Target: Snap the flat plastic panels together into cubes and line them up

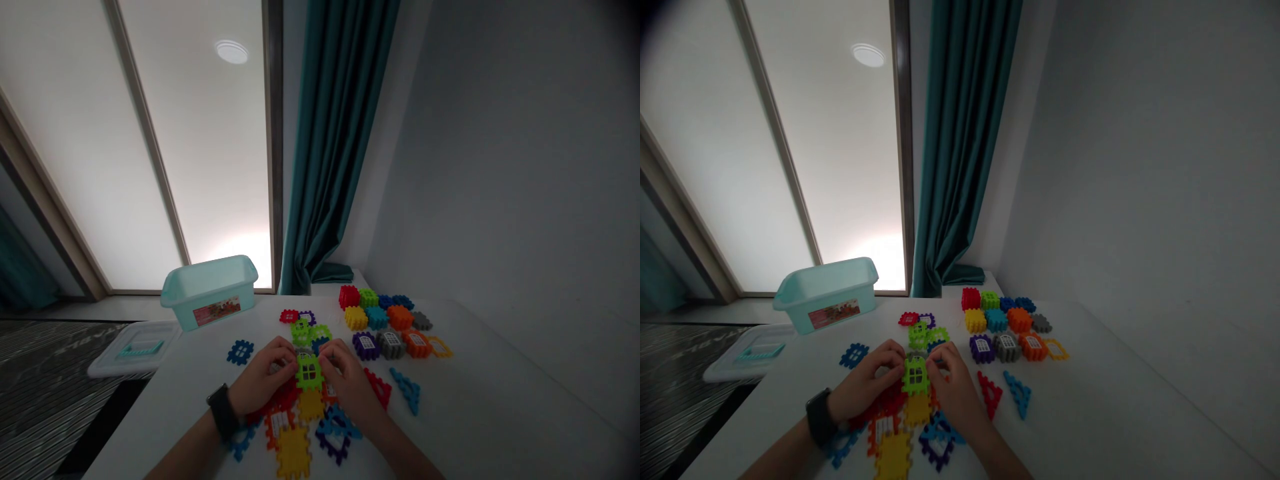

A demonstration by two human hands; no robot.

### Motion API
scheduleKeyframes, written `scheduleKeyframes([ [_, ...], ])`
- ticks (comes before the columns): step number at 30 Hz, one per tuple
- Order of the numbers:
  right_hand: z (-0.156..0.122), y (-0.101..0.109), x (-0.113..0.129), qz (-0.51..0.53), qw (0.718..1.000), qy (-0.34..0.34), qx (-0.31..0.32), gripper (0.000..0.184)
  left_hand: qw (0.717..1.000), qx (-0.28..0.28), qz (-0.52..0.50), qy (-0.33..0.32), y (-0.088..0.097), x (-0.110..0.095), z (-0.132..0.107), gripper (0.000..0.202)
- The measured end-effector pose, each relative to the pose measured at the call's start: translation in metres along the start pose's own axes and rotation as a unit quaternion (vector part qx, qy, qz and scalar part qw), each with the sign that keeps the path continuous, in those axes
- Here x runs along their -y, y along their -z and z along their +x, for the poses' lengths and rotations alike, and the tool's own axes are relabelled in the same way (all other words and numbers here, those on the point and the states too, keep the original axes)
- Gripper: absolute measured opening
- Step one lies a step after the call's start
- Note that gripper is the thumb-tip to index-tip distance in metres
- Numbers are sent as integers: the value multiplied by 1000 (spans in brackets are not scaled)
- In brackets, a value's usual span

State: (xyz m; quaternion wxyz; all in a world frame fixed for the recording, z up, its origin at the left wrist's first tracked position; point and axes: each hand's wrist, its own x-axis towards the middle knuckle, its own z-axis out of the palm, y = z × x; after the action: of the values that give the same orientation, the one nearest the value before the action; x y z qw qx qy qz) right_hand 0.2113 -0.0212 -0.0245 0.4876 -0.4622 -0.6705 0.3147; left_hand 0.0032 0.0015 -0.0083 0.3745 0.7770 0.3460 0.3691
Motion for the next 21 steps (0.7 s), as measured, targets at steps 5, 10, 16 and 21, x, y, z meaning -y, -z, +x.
scheduleKeyframes([
  [5, -1, 1, 1, -42, 999, 16, 20, 19, 1000, -10, 3, 5, 0, 1, 1, 31],
  [10, -3, 4, -3, -101, 992, 76, 6, 17, 999, -14, 36, 12, 0, 1, -2, 25],
  [16, -6, 4, -8, -158, 972, 175, 12, 17, 999, 40, -28, 23, -1, 1, -3, 29],
  [21, -6, 5, -8, -178, 959, 217, 32, 17, 993, 56, -96, 38, 1, 2, -3, 34],
])
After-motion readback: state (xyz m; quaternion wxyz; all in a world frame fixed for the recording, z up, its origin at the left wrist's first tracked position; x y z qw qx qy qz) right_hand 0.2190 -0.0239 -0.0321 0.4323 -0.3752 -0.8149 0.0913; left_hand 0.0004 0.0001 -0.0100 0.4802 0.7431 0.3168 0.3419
